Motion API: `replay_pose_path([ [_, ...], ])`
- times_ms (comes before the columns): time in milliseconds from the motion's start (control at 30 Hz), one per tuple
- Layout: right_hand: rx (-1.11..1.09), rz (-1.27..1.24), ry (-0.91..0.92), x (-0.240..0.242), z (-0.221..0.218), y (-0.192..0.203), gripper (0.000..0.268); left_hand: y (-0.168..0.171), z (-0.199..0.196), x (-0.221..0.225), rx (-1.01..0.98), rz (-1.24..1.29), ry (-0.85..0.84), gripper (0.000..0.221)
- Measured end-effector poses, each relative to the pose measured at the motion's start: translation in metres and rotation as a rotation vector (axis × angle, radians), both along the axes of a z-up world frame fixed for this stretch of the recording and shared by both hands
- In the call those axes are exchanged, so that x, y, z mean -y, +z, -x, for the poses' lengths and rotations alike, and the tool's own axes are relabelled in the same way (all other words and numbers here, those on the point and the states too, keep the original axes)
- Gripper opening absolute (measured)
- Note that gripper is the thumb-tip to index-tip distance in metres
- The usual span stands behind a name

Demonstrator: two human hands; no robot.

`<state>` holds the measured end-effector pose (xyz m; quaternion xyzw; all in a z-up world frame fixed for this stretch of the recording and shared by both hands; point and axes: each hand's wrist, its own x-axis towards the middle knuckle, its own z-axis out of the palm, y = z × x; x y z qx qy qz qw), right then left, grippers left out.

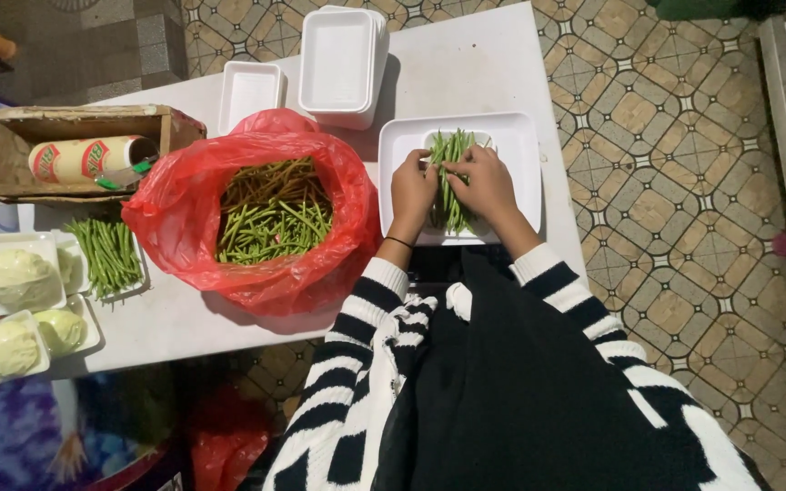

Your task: Sorting and weighing long beans from a large bag into a tray on a digital scale

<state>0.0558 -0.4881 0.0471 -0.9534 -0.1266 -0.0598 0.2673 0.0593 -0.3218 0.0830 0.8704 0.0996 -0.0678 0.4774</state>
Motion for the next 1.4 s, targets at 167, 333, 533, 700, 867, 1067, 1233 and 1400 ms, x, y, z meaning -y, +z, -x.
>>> replay_pose_path([
  [167,0.024,-0.043,-0.016,-0.005,0.003,0.011,0.022,-0.011,-0.005,0.0,0.018,0.011,0.006,0.034],
  [333,0.015,-0.129,-0.029,-0.007,0.01,0.028,0.02,-0.021,-0.008,-0.001,0.08,-0.02,-0.015,0.027],
  [533,0.032,-0.255,-0.117,0.007,0.01,0.031,0.018,-0.013,0.001,-0.003,0.217,-0.02,0.051,0.021],
  [700,0.007,-0.352,-0.27,0.017,0.016,0.048,0.018,0.014,0.019,-0.007,0.243,0.052,0.161,0.022],
  [867,0.027,-0.355,-0.289,0.019,0.023,0.052,0.017,-0.02,0.011,-0.01,0.154,0.048,0.123,0.025],
  [1067,0.04,-0.36,-0.289,0.026,0.033,0.045,0.018,-0.005,0.02,-0.005,0.123,-0.081,0.083,0.03],
  [1233,-0.022,-0.36,-0.337,0.03,0.042,0.033,0.017,-0.015,0.018,-0.001,0.09,-0.208,-0.006,0.034],
  [1400,-0.077,-0.356,-0.405,0.035,0.052,0.023,0.018,0.003,0.032,0.001,0.157,-0.256,0.029,0.029],
])
